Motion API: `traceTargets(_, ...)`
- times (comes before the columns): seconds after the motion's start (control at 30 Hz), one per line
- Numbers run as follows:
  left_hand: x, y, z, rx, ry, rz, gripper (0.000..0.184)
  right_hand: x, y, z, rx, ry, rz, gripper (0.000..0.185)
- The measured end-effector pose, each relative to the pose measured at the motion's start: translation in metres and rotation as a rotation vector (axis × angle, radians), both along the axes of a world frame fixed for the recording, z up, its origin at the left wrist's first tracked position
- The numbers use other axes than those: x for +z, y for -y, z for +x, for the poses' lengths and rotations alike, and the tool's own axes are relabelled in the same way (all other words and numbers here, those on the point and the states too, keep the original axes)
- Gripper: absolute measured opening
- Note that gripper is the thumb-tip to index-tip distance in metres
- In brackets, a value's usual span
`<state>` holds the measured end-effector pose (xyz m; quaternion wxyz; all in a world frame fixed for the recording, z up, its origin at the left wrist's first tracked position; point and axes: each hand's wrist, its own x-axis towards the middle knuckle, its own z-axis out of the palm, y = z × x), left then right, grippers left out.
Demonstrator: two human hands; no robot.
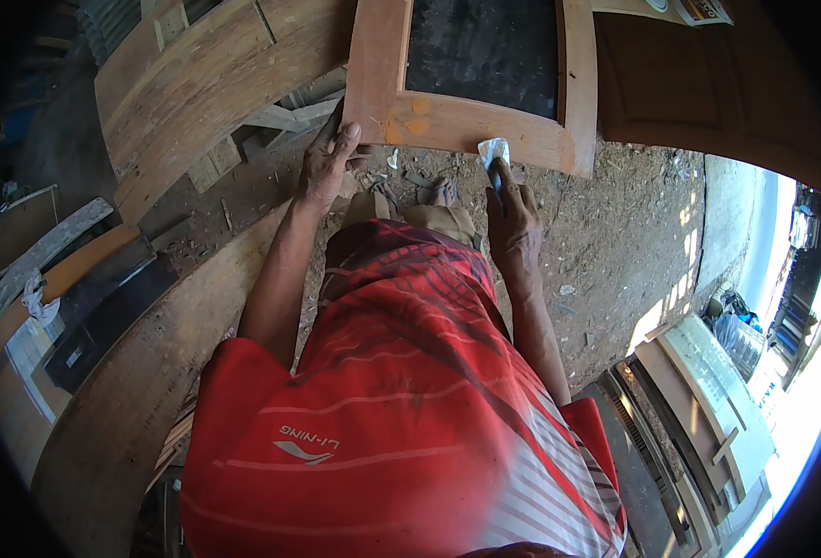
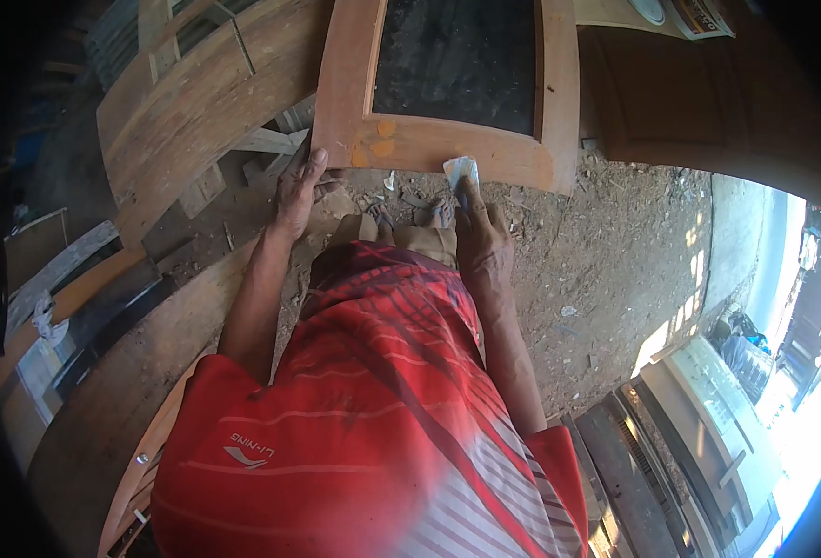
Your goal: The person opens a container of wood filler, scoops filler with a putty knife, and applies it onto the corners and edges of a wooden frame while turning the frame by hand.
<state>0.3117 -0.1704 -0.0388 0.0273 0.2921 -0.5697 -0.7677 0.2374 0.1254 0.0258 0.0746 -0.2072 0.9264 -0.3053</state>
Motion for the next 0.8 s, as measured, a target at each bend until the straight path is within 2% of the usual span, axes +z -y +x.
traceTargets(0.1, -0.009, 0.002, 0.001, -0.012, 0.053, -0.020, 0.070, -0.058, -0.019, 0.022, -0.045, -0.073, -0.044, 0.050)
traceTargets(0.13, -0.008, 0.002, 0.000, -0.011, 0.046, -0.020, 0.070, -0.058, -0.026, 0.034, -0.019, 0.042, 0.064, 0.054)
traceTargets(0.2, -0.002, 0.002, 0.000, -0.016, 0.033, -0.024, 0.070, -0.100, -0.058, 0.070, 0.035, 0.162, 0.109, 0.052)
traceTargets(0.3, 0.000, -0.001, -0.001, 0.011, 0.085, -0.035, 0.068, -0.054, -0.049, 0.075, -0.267, 0.517, -0.159, 0.040)
traceTargets(0.33, -0.003, -0.006, 0.015, 0.008, 0.103, -0.006, 0.068, -0.021, -0.037, 0.065, -0.245, 0.442, -0.292, 0.028)
traceTargets(0.5, -0.013, 0.002, 0.001, -0.034, 0.031, 0.052, 0.068, -0.007, -0.003, 0.013, -0.527, 0.650, -0.778, 0.035)
traceTargets(0.63, -0.010, 0.006, 0.001, -0.043, 0.074, -0.005, 0.066, -0.049, -0.015, 0.041, -0.628, 0.740, -0.684, 0.034)
traceTargets(0.73, 0.000, 0.002, -0.001, -0.026, 0.041, 0.014, 0.065, -0.057, -0.033, 0.071, -0.636, 0.626, -0.460, 0.031)
traceTargets(0.77, -0.009, 0.002, 0.000, -0.015, 0.066, 0.003, 0.063, -0.056, -0.037, 0.070, -0.666, 0.598, -0.563, 0.029)
traceTargets(0.8, -0.012, 0.001, 0.006, -0.010, 0.064, 0.022, 0.063, -0.047, -0.038, 0.066, -0.634, 0.525, -0.529, 0.030)
